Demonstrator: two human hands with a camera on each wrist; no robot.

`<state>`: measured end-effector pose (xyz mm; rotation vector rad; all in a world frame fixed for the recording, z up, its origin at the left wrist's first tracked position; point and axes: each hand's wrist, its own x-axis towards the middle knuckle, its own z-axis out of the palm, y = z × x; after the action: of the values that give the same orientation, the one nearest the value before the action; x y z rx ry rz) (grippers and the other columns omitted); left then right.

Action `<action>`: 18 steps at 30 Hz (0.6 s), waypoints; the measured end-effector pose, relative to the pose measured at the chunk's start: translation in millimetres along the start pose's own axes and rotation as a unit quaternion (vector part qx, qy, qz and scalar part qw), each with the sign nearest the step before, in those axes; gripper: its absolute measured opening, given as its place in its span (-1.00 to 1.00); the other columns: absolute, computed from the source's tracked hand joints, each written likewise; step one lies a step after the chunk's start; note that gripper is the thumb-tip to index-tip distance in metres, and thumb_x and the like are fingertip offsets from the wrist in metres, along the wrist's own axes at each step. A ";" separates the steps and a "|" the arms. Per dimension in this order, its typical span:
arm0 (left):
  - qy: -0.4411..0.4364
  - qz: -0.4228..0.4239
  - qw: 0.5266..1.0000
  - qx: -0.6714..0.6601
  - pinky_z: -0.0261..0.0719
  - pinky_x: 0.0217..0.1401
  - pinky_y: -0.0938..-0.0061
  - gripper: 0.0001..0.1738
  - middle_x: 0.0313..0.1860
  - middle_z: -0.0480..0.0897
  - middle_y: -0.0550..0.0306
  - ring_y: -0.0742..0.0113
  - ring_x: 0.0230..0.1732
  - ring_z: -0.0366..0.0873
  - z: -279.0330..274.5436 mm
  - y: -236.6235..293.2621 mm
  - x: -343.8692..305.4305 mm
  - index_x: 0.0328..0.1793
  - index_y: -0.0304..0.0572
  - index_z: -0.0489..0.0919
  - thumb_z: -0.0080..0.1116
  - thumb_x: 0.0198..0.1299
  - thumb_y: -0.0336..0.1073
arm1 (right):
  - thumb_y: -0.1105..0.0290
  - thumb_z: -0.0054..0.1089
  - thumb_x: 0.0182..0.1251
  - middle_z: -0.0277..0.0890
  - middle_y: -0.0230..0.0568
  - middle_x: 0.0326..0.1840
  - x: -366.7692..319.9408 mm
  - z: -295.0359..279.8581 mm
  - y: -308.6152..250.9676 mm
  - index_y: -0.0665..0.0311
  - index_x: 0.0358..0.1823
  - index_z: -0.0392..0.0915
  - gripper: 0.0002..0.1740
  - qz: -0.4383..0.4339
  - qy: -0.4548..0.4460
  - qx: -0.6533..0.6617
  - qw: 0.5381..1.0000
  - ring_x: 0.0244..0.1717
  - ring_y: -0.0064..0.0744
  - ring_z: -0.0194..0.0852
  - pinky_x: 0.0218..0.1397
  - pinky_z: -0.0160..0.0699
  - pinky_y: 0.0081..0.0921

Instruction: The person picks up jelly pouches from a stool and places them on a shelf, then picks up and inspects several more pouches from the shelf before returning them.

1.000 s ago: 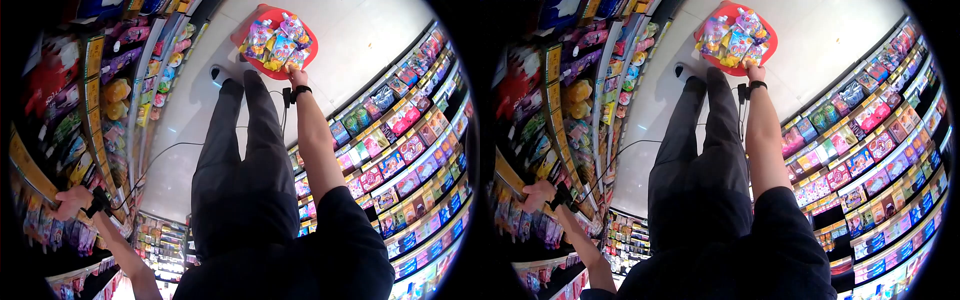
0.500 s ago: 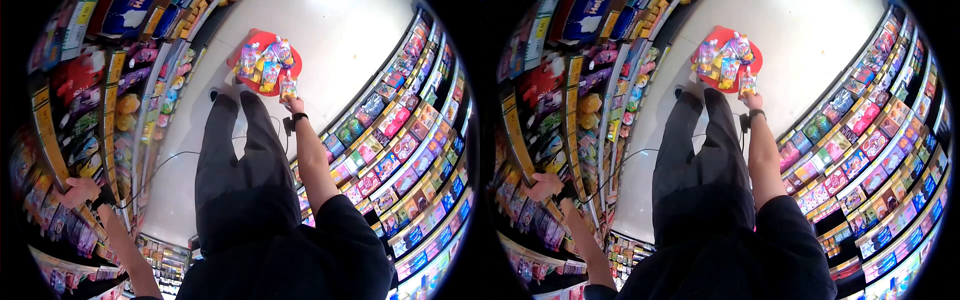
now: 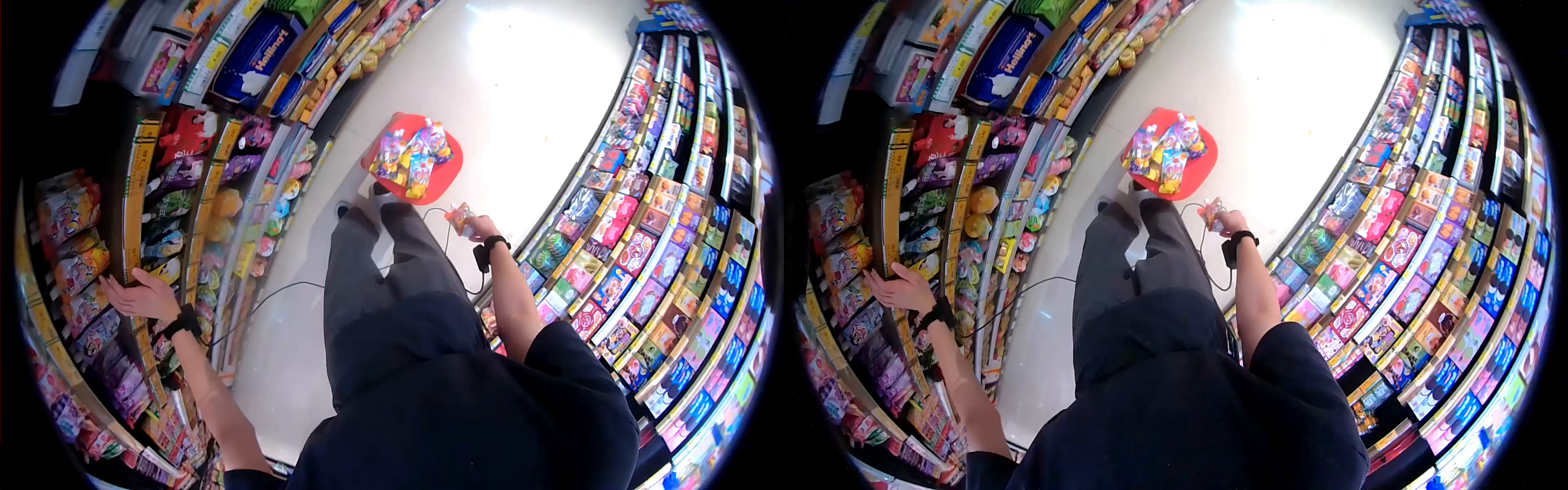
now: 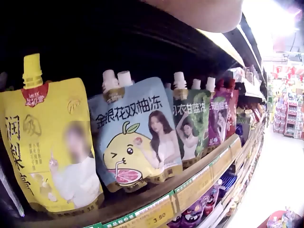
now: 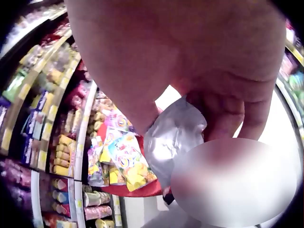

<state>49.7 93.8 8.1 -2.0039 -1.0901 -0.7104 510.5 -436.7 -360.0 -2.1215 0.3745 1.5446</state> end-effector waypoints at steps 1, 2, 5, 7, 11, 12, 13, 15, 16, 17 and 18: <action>0.004 -0.004 1.000 -0.010 0.38 0.37 -0.02 -0.40 0.44 0.43 -0.17 -0.15 0.43 0.38 -12.9 12.9 5.7 0.37 -0.32 0.38 0.03 0.51 0.06 | 0.09 0.30 0.14 0.71 0.07 -0.28 -11.9 -8.6 -7.4 0.55 -0.20 0.69 -0.47 -0.044 0.016 -0.084 0.995 -0.44 -0.23 0.73 -0.44 0.71 -0.39; 0.008 -0.008 1.000 -0.021 0.36 0.41 -0.04 -0.40 0.49 0.39 -0.20 -0.17 0.47 0.34 -24.8 24.2 10.6 0.40 -0.33 0.37 0.04 0.51 0.04 | 0.09 0.29 0.14 0.71 0.11 -0.28 -23.9 -14.3 -14.3 0.57 -0.20 0.69 -0.45 -0.065 0.039 -0.107 0.991 -0.45 -0.21 0.74 -0.43 0.72 -0.36; -0.027 -0.117 0.979 -0.167 0.25 0.55 0.00 -0.42 0.56 0.28 -0.28 -0.14 0.56 0.24 -65.6 68.5 -1.9 0.50 -0.41 0.28 -0.04 0.56 -0.12 | 0.08 0.27 0.17 0.71 0.11 -0.31 -67.6 -26.0 -41.6 0.61 -0.19 0.65 -0.43 -0.114 0.084 -0.126 0.982 -0.41 -0.21 0.76 -0.38 0.75 -0.33; -0.122 -0.271 0.842 -0.451 0.19 0.59 0.00 -0.29 0.62 0.22 -0.32 -0.19 0.60 0.18 -101.1 109.5 -14.2 0.60 -0.45 0.18 -0.17 0.60 0.01 | 0.12 0.28 0.14 0.69 0.05 -0.33 -110.9 -21.2 -75.4 0.57 -0.17 0.65 -0.47 -0.148 0.110 -0.121 0.976 -0.39 -0.26 0.74 -0.36 0.73 -0.39; -0.190 -0.579 0.012 -0.793 -0.02 0.69 -0.14 0.08 0.68 0.04 -0.35 -0.38 0.64 0.03 -141.5 174.7 -14.2 0.65 -0.35 0.12 -0.47 0.42 0.52 | 0.20 0.24 0.30 0.70 -0.10 -0.30 -201.1 0.1 -137.5 0.49 -0.04 0.60 -0.57 -0.274 0.045 -0.121 0.953 -0.35 -0.35 0.70 -0.25 0.68 -0.45; -0.196 -0.556 -0.085 -0.803 -0.03 0.69 -0.15 0.10 0.69 0.01 -0.34 -0.43 0.64 0.01 -152.4 187.1 -7.8 0.66 -0.34 0.11 -0.48 0.40 0.54 | 0.24 0.21 0.36 0.70 -0.13 -0.26 -233.8 7.4 -150.3 0.47 -0.01 0.59 -0.61 -0.307 0.002 -0.077 0.949 -0.30 -0.40 0.69 -0.19 0.66 -0.48; -0.209 -0.544 -0.105 -0.806 0.00 0.68 -0.14 0.10 0.69 0.02 -0.34 -0.41 0.64 0.02 -159.9 192.6 -4.3 0.67 -0.31 0.09 -0.45 0.40 0.55 | 0.29 0.17 0.42 0.70 -0.17 -0.22 -266.3 17.3 -167.9 0.46 0.03 0.58 -0.65 -0.345 -0.036 -0.028 0.938 -0.24 -0.44 0.68 -0.13 0.64 -0.51; -0.237 -0.507 -0.151 -0.815 0.06 0.66 -0.11 0.11 0.69 0.05 -0.32 -0.37 0.64 0.06 -166.4 204.7 5.7 0.69 -0.25 0.06 -0.38 0.38 0.56 | 0.30 0.17 0.50 0.68 -0.21 -0.04 -321.8 30.6 -186.8 0.46 0.10 0.54 -0.65 -0.418 -0.099 0.072 0.900 -0.06 -0.52 0.63 0.06 0.58 -0.54; -0.239 -0.497 -0.151 -0.821 0.08 0.66 -0.12 0.09 0.69 0.04 -0.31 -0.37 0.65 0.04 -171.2 206.3 10.0 0.68 -0.26 0.08 -0.39 0.39 0.55 | 0.29 0.18 0.51 0.66 -0.23 0.02 -356.5 37.3 -197.0 0.47 0.16 0.52 -0.61 -0.442 -0.129 0.114 0.880 0.02 -0.55 0.60 0.13 0.54 -0.54; -0.240 -0.488 -0.148 -0.826 0.09 0.65 -0.14 0.08 0.70 0.02 -0.31 -0.37 0.65 0.03 -175.8 205.5 14.5 0.67 -0.28 0.09 -0.40 0.40 0.54 | 0.28 0.19 0.52 0.64 -0.24 0.08 -391.3 41.6 -207.1 0.48 0.22 0.49 -0.57 -0.464 -0.161 0.154 0.858 0.10 -0.57 0.56 0.20 0.50 -0.54; -0.241 -0.479 -0.144 -0.832 0.11 0.64 -0.15 0.06 0.70 0.01 -0.31 -0.38 0.65 0.02 -180.3 203.9 19.5 0.66 -0.29 0.11 -0.41 0.41 0.53 | 0.31 0.19 0.52 0.59 -0.21 0.19 -420.5 41.0 -214.8 0.49 0.35 0.41 -0.49 -0.456 -0.204 0.157 0.852 0.21 -0.53 0.52 0.33 0.44 -0.51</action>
<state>214.0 -118.4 57.7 0.1158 0.3495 0.6147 445.9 -259.5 74.8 -1.3145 -0.4571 1.1691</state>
